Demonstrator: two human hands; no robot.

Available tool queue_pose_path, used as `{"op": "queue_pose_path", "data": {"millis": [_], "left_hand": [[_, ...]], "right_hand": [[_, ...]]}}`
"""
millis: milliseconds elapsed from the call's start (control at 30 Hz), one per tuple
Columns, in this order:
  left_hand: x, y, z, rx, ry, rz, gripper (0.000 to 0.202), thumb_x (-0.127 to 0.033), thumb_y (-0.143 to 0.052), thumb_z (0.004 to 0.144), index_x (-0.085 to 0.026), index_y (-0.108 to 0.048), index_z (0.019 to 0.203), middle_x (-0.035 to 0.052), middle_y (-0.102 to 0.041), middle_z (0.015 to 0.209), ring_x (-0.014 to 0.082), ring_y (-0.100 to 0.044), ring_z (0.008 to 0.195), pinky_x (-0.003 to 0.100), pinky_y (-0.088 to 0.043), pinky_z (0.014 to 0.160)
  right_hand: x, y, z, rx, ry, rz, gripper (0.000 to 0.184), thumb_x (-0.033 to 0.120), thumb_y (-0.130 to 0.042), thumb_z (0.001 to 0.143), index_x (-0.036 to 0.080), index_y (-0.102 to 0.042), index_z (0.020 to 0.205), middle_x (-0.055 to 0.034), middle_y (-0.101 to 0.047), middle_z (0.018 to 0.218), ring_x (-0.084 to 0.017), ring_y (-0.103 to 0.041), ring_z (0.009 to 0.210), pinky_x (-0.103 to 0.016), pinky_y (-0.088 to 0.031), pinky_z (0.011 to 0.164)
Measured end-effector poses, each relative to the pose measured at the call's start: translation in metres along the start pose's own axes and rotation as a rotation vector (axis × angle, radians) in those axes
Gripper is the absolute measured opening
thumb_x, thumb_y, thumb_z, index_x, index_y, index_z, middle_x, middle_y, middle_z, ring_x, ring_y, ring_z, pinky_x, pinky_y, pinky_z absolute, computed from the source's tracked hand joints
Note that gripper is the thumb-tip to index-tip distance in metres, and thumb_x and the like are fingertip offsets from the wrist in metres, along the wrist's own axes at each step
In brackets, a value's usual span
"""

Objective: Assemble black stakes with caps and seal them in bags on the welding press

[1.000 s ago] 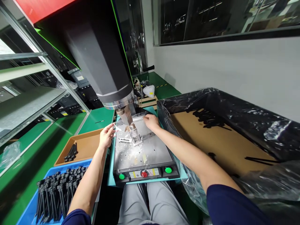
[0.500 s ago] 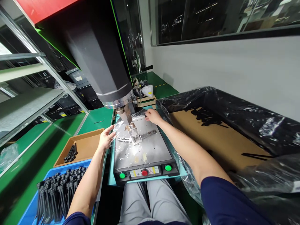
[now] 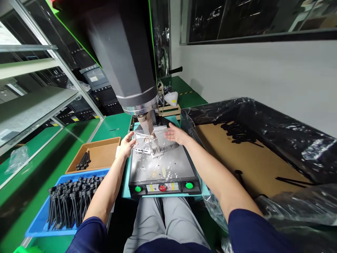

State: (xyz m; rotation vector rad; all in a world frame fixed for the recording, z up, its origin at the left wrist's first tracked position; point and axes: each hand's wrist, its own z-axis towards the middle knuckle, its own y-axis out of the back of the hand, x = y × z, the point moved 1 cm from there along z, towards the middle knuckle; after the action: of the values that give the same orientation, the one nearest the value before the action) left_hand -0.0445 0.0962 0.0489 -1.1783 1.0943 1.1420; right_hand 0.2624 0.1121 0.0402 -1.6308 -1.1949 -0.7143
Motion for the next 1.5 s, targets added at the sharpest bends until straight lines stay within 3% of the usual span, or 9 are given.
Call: {"op": "queue_pose_path", "data": {"millis": [100,200,300,567,800,967,1167,1333,1500], "left_hand": [[0.001,0.004,-0.001,-0.002,0.005,0.003,0.069,-0.026,-0.08,0.07,-0.025,-0.057,0.135,0.0135,-0.041,0.153,0.0161,-0.069,0.075,0.021,-0.045,0.047],[0.003,0.008,-0.002,0.011,0.004,-0.009,0.074,-0.024,-0.079,0.069,-0.027,-0.054,0.139,0.0138,-0.042,0.152,0.0136,-0.067,0.07,0.021,-0.045,0.049],[0.005,0.011,-0.003,0.039,0.01,-0.007,0.08,-0.024,-0.078,0.069,-0.028,-0.048,0.143,0.0154,-0.04,0.154,0.0125,-0.067,0.07,0.02,-0.043,0.048],[0.013,0.016,-0.001,0.083,0.053,-0.016,0.081,-0.009,-0.071,0.065,-0.027,-0.05,0.141,0.012,-0.035,0.157,0.0116,-0.065,0.075,0.02,-0.044,0.05],[0.015,0.017,-0.012,0.068,0.145,0.012,0.08,-0.008,-0.071,0.068,-0.026,-0.048,0.142,0.0179,-0.029,0.159,0.0082,-0.064,0.064,0.021,-0.046,0.05],[0.011,0.02,-0.021,0.087,0.156,-0.046,0.065,-0.01,-0.074,0.065,-0.02,-0.061,0.128,0.0169,-0.044,0.15,0.0092,-0.064,0.064,0.021,-0.045,0.05],[0.006,0.025,-0.036,0.132,0.102,-0.111,0.041,-0.015,-0.078,0.063,-0.017,-0.066,0.102,0.0121,-0.067,0.119,0.0168,-0.071,0.078,0.027,-0.053,0.066],[0.006,0.04,-0.041,0.145,0.135,-0.156,0.034,-0.023,-0.082,0.062,-0.017,-0.055,0.083,0.0085,-0.07,0.101,0.0169,-0.071,0.076,0.029,-0.055,0.068],[0.008,0.046,-0.031,0.038,0.221,0.005,0.041,-0.034,-0.084,0.062,-0.018,-0.05,0.077,0.0078,-0.068,0.095,0.0186,-0.069,0.08,0.029,-0.053,0.066]], "right_hand": [[-0.009,-0.003,-0.008,-0.035,0.092,-0.049,0.016,0.025,-0.073,0.082,0.017,-0.063,0.092,-0.0054,-0.068,0.077,-0.014,-0.066,0.062,-0.021,-0.05,0.05],[-0.016,-0.006,-0.011,-0.065,0.188,-0.059,0.015,0.015,-0.073,0.08,0.018,-0.061,0.089,-0.0007,-0.063,0.067,-0.007,-0.05,0.044,-0.015,-0.033,0.035],[-0.021,-0.007,-0.013,-0.084,0.22,-0.062,0.019,0.015,-0.072,0.08,0.018,-0.06,0.094,0.0005,-0.062,0.065,-0.004,-0.039,0.038,-0.013,-0.024,0.032],[-0.031,-0.004,-0.031,-0.091,0.201,-0.096,0.046,0.013,-0.069,0.082,0.02,-0.054,0.125,0.0,-0.063,0.067,-0.004,-0.037,0.036,-0.014,-0.024,0.033],[-0.043,-0.008,-0.041,-0.177,0.153,-0.081,0.02,0.014,-0.069,0.083,0.017,-0.06,0.102,-0.0028,-0.066,0.067,-0.004,-0.039,0.037,-0.013,-0.025,0.031],[-0.048,-0.006,-0.051,-0.199,0.178,-0.074,0.016,0.013,-0.073,0.079,0.016,-0.062,0.091,-0.0025,-0.066,0.066,-0.005,-0.045,0.04,-0.013,-0.029,0.032],[-0.047,-0.009,-0.064,-0.158,0.21,-0.066,0.012,0.016,-0.073,0.079,0.016,-0.062,0.084,-0.0008,-0.062,0.062,-0.011,-0.061,0.054,-0.018,-0.049,0.045],[-0.048,-0.007,-0.067,-0.089,0.268,-0.08,0.025,0.023,-0.078,0.071,0.017,-0.061,0.088,0.0036,-0.057,0.06,-0.007,-0.049,0.042,-0.015,-0.032,0.034],[-0.054,0.001,-0.066,-0.029,0.297,-0.119,0.034,0.03,-0.081,0.063,0.017,-0.061,0.088,0.0049,-0.055,0.059,-0.005,-0.043,0.04,-0.015,-0.027,0.034]]}}
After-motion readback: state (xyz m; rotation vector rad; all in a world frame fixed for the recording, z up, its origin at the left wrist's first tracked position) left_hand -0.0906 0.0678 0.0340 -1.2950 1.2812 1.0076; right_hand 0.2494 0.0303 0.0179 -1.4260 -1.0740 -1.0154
